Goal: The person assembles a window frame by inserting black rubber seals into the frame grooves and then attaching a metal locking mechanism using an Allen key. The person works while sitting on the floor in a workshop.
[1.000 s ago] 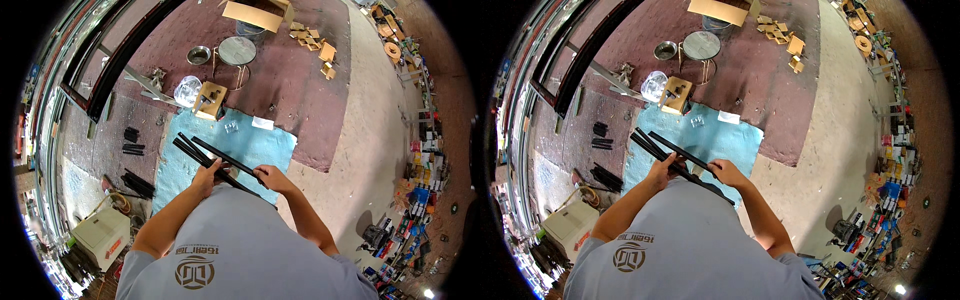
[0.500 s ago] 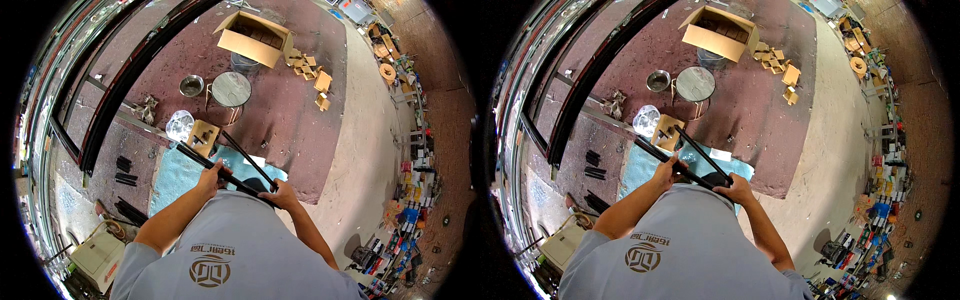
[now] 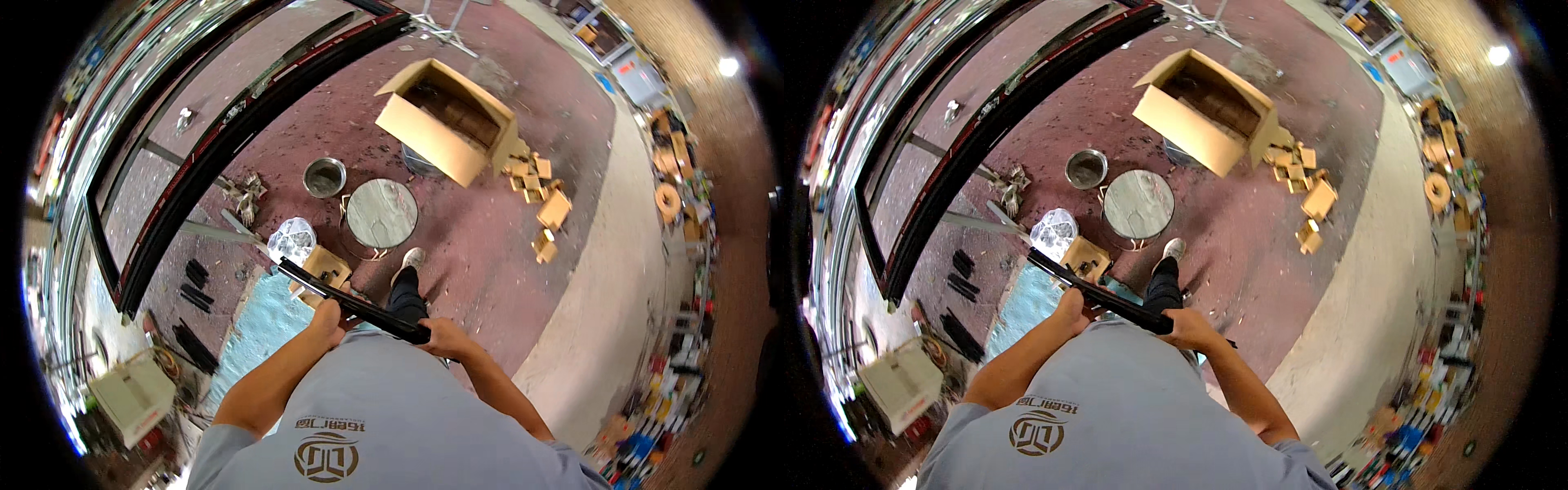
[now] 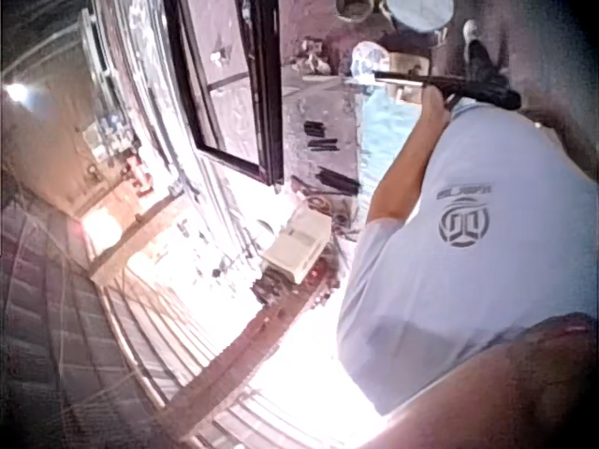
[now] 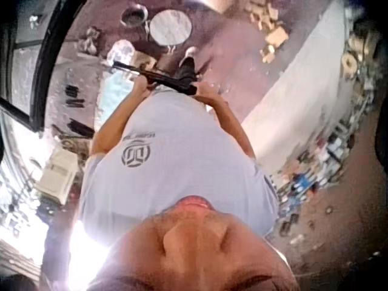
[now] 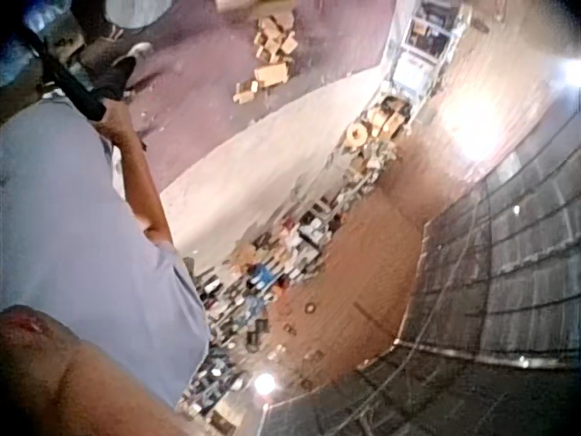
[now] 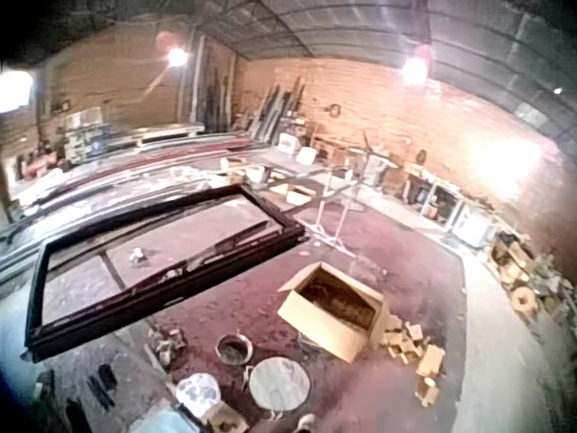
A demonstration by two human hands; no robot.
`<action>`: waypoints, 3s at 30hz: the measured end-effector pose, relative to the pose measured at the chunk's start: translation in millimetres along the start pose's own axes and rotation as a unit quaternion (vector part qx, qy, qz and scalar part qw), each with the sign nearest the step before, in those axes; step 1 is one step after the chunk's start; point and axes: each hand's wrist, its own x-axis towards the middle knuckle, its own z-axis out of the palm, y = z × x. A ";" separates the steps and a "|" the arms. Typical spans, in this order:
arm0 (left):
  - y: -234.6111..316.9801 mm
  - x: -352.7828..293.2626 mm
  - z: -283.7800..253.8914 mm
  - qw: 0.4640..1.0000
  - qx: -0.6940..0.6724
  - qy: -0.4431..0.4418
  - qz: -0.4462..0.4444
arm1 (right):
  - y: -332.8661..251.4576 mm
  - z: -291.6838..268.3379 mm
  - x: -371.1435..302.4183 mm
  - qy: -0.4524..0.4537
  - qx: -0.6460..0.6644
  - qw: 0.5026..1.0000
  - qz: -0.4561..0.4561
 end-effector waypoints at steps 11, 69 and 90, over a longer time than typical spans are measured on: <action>33.8 46.5 145.7 0.987 -0.131 -0.084 0.042 | 94.5 -215.6 92.3 -0.247 0.011 0.969 -0.024; 261.2 360.4 24.4 0.969 0.077 0.126 0.200 | 134.3 -388.1 707.8 0.184 -0.025 0.972 0.145; 236.0 510.6 -22.3 0.742 0.468 0.204 0.434 | 212.1 -345.9 706.4 0.369 0.063 0.927 0.025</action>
